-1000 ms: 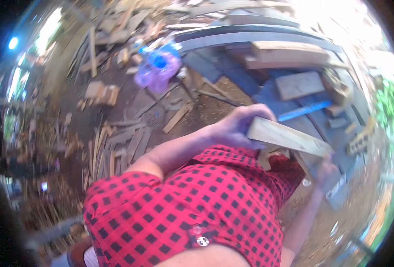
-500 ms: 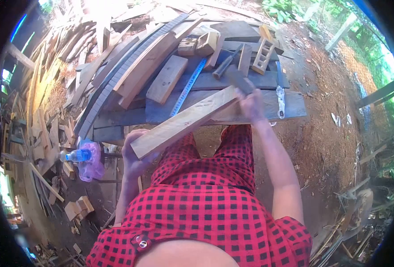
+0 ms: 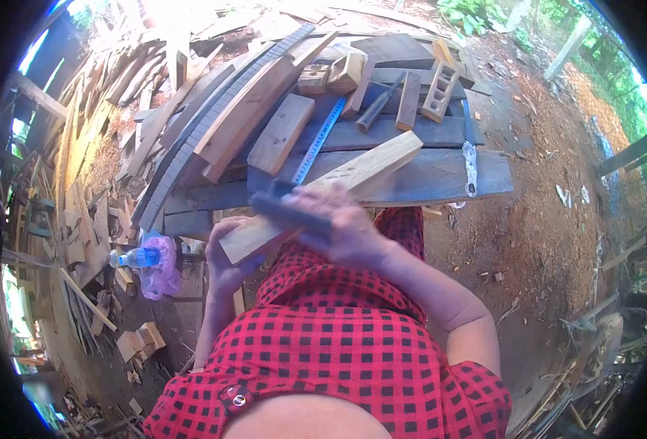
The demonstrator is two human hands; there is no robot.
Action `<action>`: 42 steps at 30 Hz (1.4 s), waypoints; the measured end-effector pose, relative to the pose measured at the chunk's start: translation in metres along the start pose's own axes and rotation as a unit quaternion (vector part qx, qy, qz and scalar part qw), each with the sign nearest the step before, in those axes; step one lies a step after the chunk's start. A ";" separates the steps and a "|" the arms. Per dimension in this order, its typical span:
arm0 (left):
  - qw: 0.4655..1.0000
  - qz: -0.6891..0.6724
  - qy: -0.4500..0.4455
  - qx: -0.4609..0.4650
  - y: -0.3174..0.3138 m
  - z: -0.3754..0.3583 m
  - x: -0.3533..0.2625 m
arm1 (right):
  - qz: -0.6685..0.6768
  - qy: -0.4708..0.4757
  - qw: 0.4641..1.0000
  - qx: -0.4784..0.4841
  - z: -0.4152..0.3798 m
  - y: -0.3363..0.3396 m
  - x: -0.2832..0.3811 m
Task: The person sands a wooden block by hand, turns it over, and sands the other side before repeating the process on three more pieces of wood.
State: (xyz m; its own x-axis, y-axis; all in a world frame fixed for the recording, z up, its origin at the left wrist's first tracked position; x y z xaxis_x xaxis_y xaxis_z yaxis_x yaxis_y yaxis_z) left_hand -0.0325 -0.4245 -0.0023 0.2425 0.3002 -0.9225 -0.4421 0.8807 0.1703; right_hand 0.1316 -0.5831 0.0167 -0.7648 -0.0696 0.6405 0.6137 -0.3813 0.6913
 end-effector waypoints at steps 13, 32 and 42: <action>0.938 -0.243 0.173 -0.176 0.003 -0.009 0.025 | -0.029 -0.323 0.903 -0.282 -0.061 0.066 -0.164; 0.831 -0.434 0.245 -0.248 -0.004 -0.036 0.070 | 0.071 -0.166 0.976 -0.123 -0.024 -0.016 -0.174; 0.886 -0.362 0.198 -0.212 0.006 -0.036 0.059 | -0.544 -0.257 0.792 0.101 -0.089 0.052 -0.309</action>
State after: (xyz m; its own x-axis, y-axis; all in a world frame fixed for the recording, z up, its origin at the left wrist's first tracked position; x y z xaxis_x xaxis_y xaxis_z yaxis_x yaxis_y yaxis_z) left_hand -0.0523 -0.4149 -0.0680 0.3111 -0.5124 -0.8004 -0.5998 0.5474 -0.5836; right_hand 0.3828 -0.6640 -0.1751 -0.7135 0.6033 -0.3563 -0.2961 0.2013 0.9337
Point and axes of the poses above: each hand's wrist, its own z-axis towards the middle knuckle, its own y-axis out of the back of the hand, x = y × z, the point moved 3 cm from there along z, towards the middle knuckle, and after that the axes turned 7 degrees about x, right-handed, at the moved point
